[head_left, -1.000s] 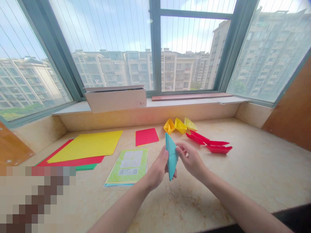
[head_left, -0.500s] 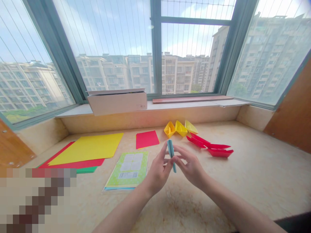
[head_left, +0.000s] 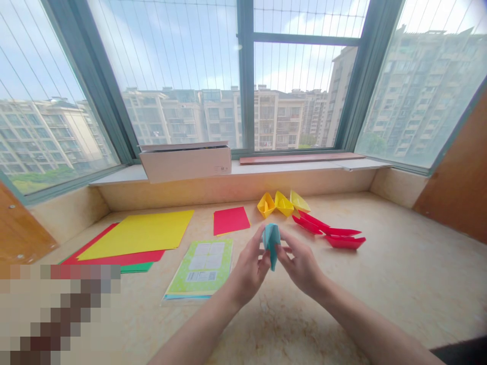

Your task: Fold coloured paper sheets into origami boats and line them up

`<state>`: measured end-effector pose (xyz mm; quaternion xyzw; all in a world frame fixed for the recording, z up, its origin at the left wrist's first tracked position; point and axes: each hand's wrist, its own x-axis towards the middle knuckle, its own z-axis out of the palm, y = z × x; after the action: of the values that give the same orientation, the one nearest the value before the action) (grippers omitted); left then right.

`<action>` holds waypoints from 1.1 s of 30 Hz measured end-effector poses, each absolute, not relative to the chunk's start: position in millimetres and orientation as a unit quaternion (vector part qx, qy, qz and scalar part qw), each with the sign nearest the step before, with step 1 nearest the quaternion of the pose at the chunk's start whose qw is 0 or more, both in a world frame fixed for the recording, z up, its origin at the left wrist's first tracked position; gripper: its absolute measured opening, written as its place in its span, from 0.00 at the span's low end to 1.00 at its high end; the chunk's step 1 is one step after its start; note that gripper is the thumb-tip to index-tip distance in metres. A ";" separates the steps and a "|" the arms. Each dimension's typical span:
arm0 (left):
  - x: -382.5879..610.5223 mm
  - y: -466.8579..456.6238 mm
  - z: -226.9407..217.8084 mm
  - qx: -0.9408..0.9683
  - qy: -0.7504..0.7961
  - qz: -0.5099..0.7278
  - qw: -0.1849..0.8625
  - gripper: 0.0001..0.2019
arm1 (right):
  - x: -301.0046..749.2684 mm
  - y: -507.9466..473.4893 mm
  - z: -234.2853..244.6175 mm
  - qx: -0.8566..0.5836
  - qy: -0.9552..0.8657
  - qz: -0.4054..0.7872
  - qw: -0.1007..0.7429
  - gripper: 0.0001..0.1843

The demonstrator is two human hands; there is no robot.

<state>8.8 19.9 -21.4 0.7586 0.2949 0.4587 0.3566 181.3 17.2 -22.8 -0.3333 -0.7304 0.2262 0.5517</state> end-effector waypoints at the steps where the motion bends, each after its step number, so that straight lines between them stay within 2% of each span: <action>1: 8.8 19.0 -20.3 0.755 0.299 0.463 0.356 0.27 | 180.7 16.6 -23.1 -0.339 -0.730 0.211 0.554 0.22; 8: 7.6 17.9 -10.7 0.748 0.323 0.496 0.300 0.18 | 179.6 13.1 -21.5 -0.383 -0.713 0.163 0.564 0.21; 13: 8.0 18.8 -10.9 0.673 0.294 0.497 0.463 0.18 | 191.9 18.5 -21.9 -0.392 -0.703 0.161 0.571 0.16; 18: 7.8 13.0 -3.3 0.608 0.241 0.492 0.574 0.23 | 199.4 26.0 -24.8 -0.359 -0.677 0.170 0.620 0.12; 24: 13.3 9.2 0.2 0.541 0.193 0.490 0.656 0.42 | 195.1 16.9 -20.8 -0.319 -0.694 0.087 0.640 0.16; 26: 14.5 10.3 0.2 0.544 0.226 0.462 0.663 0.41 | 193.0 12.8 -19.4 -0.312 -0.706 0.065 0.633 0.16; 29: 12.2 12.6 2.4 0.546 0.265 0.420 0.674 0.32 | 191.4 11.5 -17.9 -0.306 -0.722 0.046 0.619 0.18; 33: 6.6 13.6 8.6 0.536 0.287 0.428 0.669 0.26 | 195.6 19.1 -12.8 -0.286 -0.756 0.076 0.583 0.21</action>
<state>6.6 13.6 8.6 0.5359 0.2871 0.4280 0.6687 195.6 19.1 -12.8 -0.2857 -0.7565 0.0762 0.5834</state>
